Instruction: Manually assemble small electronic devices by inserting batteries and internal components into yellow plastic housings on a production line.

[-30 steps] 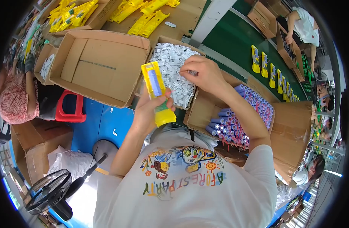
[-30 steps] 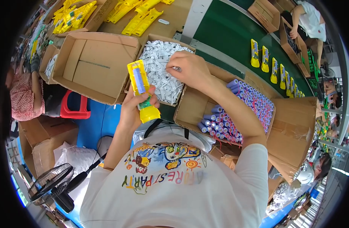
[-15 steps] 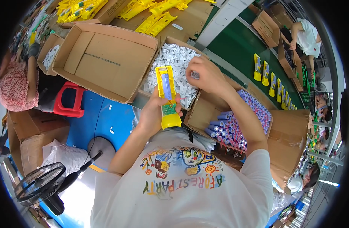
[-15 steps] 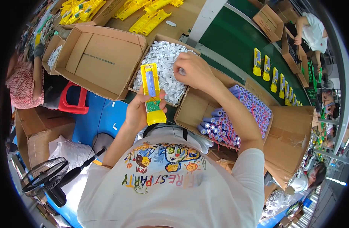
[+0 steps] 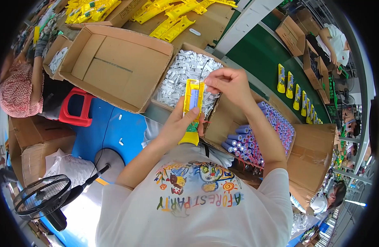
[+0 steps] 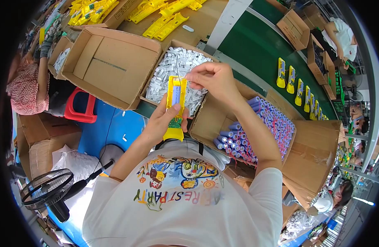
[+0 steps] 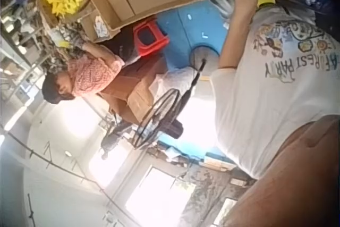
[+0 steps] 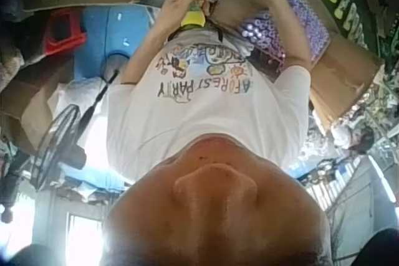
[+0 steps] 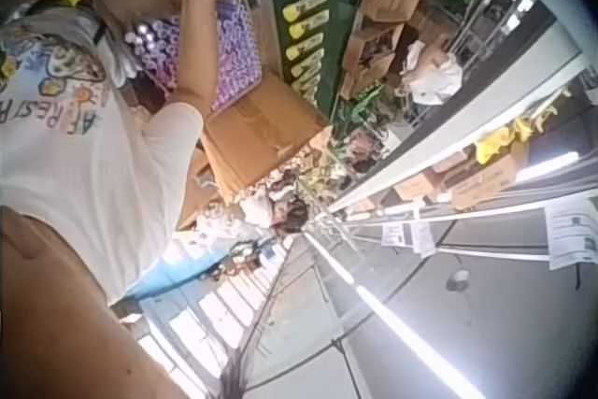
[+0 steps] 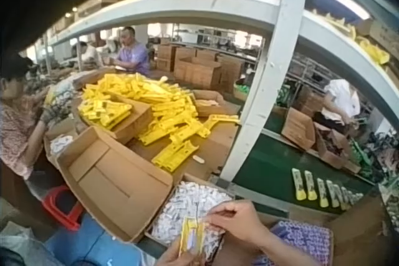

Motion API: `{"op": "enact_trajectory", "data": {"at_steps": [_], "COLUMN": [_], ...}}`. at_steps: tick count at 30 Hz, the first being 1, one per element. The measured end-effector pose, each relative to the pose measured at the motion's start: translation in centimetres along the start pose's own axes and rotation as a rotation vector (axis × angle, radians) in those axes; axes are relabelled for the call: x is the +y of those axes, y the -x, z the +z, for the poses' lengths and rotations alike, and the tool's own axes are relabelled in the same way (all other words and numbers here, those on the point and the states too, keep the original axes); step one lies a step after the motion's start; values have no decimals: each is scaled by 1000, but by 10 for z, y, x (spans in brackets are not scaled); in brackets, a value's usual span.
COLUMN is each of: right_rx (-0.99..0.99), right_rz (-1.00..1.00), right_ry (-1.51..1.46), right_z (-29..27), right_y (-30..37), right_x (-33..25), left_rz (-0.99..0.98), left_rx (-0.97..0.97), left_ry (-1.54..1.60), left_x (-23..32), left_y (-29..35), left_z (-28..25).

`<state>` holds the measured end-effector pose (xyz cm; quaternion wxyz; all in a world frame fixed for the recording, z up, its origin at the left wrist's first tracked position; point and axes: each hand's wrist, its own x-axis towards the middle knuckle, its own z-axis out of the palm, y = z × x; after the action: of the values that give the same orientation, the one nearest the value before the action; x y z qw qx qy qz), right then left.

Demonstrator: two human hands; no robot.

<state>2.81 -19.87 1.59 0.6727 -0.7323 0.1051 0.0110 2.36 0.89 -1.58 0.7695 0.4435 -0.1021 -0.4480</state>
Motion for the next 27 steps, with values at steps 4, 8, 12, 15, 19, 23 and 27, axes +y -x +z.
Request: {"op": "enact_trajectory", "data": {"at_steps": [4,8,12,15,19,23,27], "right_rx": [-17,30,150,179,23,580,911], "right_rz": [-250,-83,-215,-348,-506,-511,-89], "right_ry": [410,231,472,537,560,700,1354], "right_z": [7,18,17,11,-15,-139,-349], "right_y": [15,21,31,31,21,-24,-91], "right_x": [-4,0,-10,-17,-8,-7,53], "left_rz": [59,140,96,96,-61,316,796], "left_rx": [-14,-26,-101,-141,-286,124,889], "left_ry": [-86,-274,-169,-80,-18,-369,-797], "left_x": [-2,-10,-3,-1,5,29,43], "left_y": [1,2,5,-1,-17,-13,9], "left_z": [0,-2,9,15,10,-10,-69]}}
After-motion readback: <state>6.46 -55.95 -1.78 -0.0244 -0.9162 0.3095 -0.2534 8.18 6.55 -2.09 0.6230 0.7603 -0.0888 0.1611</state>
